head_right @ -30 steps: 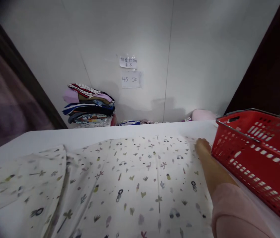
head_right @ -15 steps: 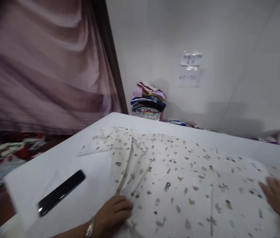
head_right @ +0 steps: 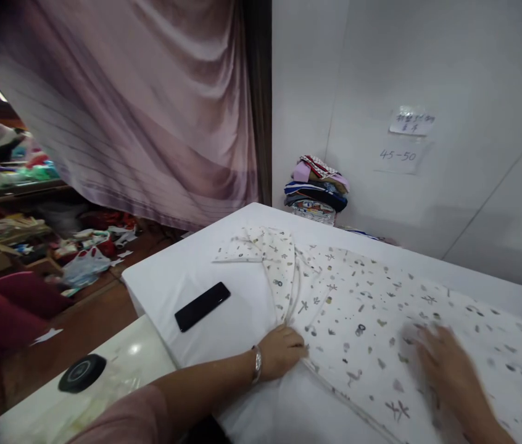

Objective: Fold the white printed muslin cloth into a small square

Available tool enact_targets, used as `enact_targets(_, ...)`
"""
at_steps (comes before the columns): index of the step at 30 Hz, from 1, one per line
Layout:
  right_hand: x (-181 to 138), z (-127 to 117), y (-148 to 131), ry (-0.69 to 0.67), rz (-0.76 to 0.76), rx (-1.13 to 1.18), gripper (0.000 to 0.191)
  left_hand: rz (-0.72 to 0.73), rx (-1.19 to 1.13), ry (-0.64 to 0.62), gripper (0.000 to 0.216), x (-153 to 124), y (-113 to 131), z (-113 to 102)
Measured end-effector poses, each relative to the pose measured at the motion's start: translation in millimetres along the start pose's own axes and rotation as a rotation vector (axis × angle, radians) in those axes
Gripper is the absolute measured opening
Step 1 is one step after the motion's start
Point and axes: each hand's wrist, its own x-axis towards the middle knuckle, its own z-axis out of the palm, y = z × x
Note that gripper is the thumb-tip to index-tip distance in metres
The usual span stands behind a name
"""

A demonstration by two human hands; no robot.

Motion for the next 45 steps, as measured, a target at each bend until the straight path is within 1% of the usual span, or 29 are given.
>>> enact_targets(1, -9, 9, -30, -0.043, -0.006, 0.022, 0.055, -0.006, 0.010, -0.011, 0.018, 0, 0, -1)
enact_targets(3, -30, 31, -96, -0.262, -0.044, 0.192, 0.050, -0.020, 0.013, -0.017, 0.019, 1, 0, -2)
enact_targets(5, -50, 53, -155, -0.362, -0.173, 0.303, 0.046, -0.051, -0.010, 0.003, 0.015, 2, -1, -2)
enact_targets(6, -57, 62, -178, -0.373, -0.237, 0.323, 0.045, -0.078, -0.027, 0.018, 0.013, 3, -2, -1)
enact_targets(7, -63, 70, -195, -0.363, -0.272, 0.317, 0.048, -0.109, -0.044, 0.034, 0.012, 3, -3, -1)
enact_targets(9, -69, 82, -213, -0.316, -0.288, 0.275, 0.052, -0.169, -0.075, 0.070, 0.013, 3, -5, 0)
enact_targets(11, -72, 88, -214, -0.265, -0.277, 0.231, 0.050, -0.191, -0.106, 0.100, 0.013, 1, -6, 1)
enact_targets(14, -77, 88, -209, -0.223, -0.279, 0.203, 0.039, -0.142, -0.178, 0.115, 0.014, -4, -9, 0)
enact_targets(16, -80, 84, -211, -0.231, -0.266, 0.187, 0.034, -0.129, -0.242, 0.116, 0.016, -7, -15, -3)
enact_targets(19, -83, 78, -219, -0.260, -0.235, 0.148, 0.031, -0.193, -0.297, 0.108, 0.021, -3, -34, -11)
enact_targets(21, -83, 76, -224, -0.265, -0.241, 0.128, 0.031, -0.249, -0.270, 0.071, 0.019, 7, -51, -21)
enact_targets(24, -84, 77, -224, -0.256, -0.258, 0.120, 0.032, -0.328, -0.160, -0.043, 0.023, 32, -76, -36)
enact_targets(26, -85, 80, -222, -0.226, -0.263, 0.122, 0.031, -0.438, -0.110, -0.106, 0.022, 52, -89, -43)
enact_targets(28, -86, 83, -218, -0.185, -0.276, 0.129, 0.031, -0.568, -0.109, -0.123, 0.024, 71, -100, -46)
enact_targets(31, -88, 88, -213, -0.143, -0.305, 0.146, 0.031, -0.720, -0.148, -0.088, 0.032, 93, -113, -43)
enact_targets(33, -89, 90, -211, -0.134, -0.318, 0.156, 0.031, -0.819, -0.192, -0.056, 0.039, 103, -123, -38)
enact_targets(36, -89, 91, -210, -0.156, -0.321, 0.152, 0.034, -0.944, -0.287, 0.000, 0.044, 110, -138, -30)
enact_targets(39, -90, 91, -211, -0.188, -0.310, 0.129, 0.035, -1.021, -0.397, 0.069, 0.046, 114, -151, -26)
enact_targets(42, -90, 90, -212, -0.212, -0.302, 0.115, 0.035, -1.087, -0.515, 0.131, 0.043, 115, -162, -24)
enact_targets(45, -90, 89, -211, -0.242, -0.284, 0.124, 0.034, -1.148, -0.650, 0.177, 0.031, 114, -172, -26)
